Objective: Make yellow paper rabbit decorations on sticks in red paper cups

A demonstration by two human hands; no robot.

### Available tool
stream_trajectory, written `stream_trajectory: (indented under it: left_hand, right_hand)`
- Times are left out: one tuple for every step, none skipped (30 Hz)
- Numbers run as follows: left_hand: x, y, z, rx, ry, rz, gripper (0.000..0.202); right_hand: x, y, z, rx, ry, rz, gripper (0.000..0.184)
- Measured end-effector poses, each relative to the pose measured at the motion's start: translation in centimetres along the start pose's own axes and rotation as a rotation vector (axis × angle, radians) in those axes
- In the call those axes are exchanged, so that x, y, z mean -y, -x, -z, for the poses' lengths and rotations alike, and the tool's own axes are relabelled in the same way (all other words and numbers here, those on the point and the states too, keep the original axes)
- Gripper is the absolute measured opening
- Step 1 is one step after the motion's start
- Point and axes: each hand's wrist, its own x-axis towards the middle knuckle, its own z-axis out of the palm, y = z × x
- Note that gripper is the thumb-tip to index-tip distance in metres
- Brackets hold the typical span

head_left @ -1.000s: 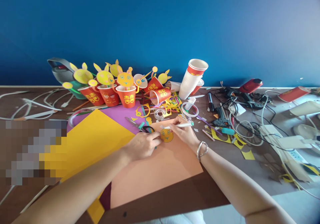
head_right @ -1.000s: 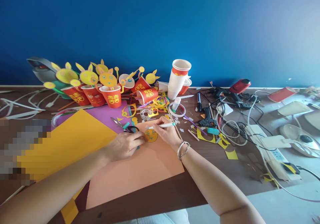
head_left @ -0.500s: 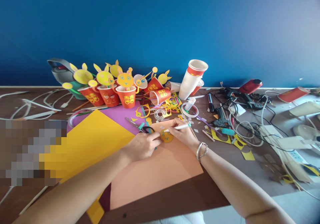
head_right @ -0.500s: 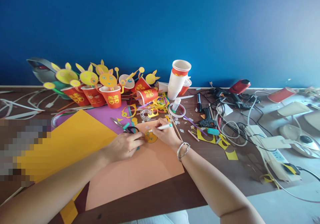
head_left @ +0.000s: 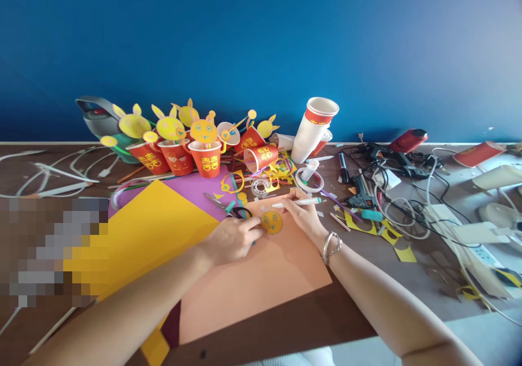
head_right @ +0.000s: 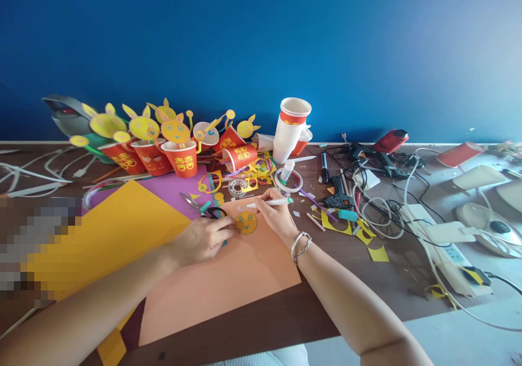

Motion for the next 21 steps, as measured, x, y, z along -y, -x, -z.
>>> stream_trajectory:
  left_hand:
    - [0.01, 0.0, -0.03, -0.002, -0.005, -0.001, 0.036]
    - [0.01, 0.01, -0.05, -0.004, -0.01, -0.001, 0.036]
    - [0.02, 0.01, -0.07, -0.006, -0.014, -0.003, 0.036]
    - [0.04, 0.02, -0.09, -0.007, -0.018, -0.004, 0.036]
    - [0.05, 0.03, -0.11, -0.008, -0.022, -0.004, 0.036]
    - [0.07, 0.04, -0.12, -0.01, -0.027, -0.004, 0.037]
    - [0.09, 0.05, -0.12, -0.012, -0.032, -0.002, 0.037]
    - [0.11, 0.05, -0.13, -0.015, -0.035, 0.003, 0.038]
    - [0.14, 0.06, -0.14, -0.019, -0.037, 0.008, 0.039]
    - [0.16, 0.07, -0.15, -0.026, -0.037, 0.013, 0.04]
    - [0.18, 0.08, -0.16, -0.034, -0.035, 0.016, 0.041]
    - [0.2, 0.1, -0.18, -0.045, -0.031, 0.017, 0.041]
    - [0.21, 0.13, -0.2, -0.057, -0.029, 0.018, 0.041]
    - [0.22, 0.16, -0.23, -0.072, -0.027, 0.018, 0.04]
    - [0.24, 0.2, -0.26, -0.091, -0.027, 0.018, 0.039]
    - [0.25, 0.23, -0.3, -0.113, -0.027, 0.02, 0.038]
    - [0.28, 0.27, -0.34, -0.137, -0.028, 0.023, 0.036]
    - [0.31, 0.3, -0.39, -0.164, -0.028, 0.027, 0.035]
    - [0.35, 0.32, -0.42, -0.192, -0.028, 0.033, 0.034]
    - [0.4, 0.34, -0.46, -0.221, -0.027, 0.042, 0.033]
    - [0.45, 0.36, -0.48, -0.249, -0.028, 0.054, 0.032]
  right_hand:
    - [-0.06, -0.03, 0.05, -0.004, -0.009, -0.005, 0.021]
    - [-0.1, -0.05, 0.1, -0.006, -0.019, -0.008, 0.022]
    - [-0.12, -0.06, 0.14, -0.004, -0.03, -0.007, 0.022]
    - [-0.12, -0.06, 0.17, 0.001, -0.046, -0.003, 0.022]
    - [-0.1, -0.05, 0.19, 0.005, -0.063, 0.001, 0.022]
    - [-0.06, -0.03, 0.21, 0.011, -0.078, 0.005, 0.021]
    - [0.0, 0.0, 0.22, 0.015, -0.085, 0.007, 0.021]
    - [0.08, 0.04, 0.24, 0.015, -0.083, 0.01, 0.022]
    - [0.17, 0.09, 0.25, 0.012, -0.075, 0.014, 0.023]
    - [0.28, 0.14, 0.27, 0.005, -0.068, 0.02, 0.024]
    - [0.39, 0.18, 0.28, -0.005, -0.064, 0.026, 0.025]
    - [0.49, 0.21, 0.3, -0.019, -0.067, 0.031, 0.027]
    - [0.56, 0.22, 0.32, -0.035, -0.075, 0.033, 0.029]
    - [0.6, 0.21, 0.34, -0.051, -0.086, 0.032, 0.03]
    - [0.61, 0.17, 0.37, -0.068, -0.097, 0.031, 0.032]
    - [0.57, 0.12, 0.41, -0.082, -0.107, 0.029, 0.033]
    - [0.49, 0.05, 0.46, -0.094, -0.116, 0.026, 0.034]
    - [0.39, -0.01, 0.51, -0.101, -0.125, 0.02, 0.035]
    - [0.28, -0.07, 0.56, -0.105, -0.132, 0.012, 0.035]
    - [0.19, -0.11, 0.6, -0.109, -0.137, 0.003, 0.036]
    - [0.12, -0.11, 0.62, -0.111, -0.137, -0.002, 0.036]
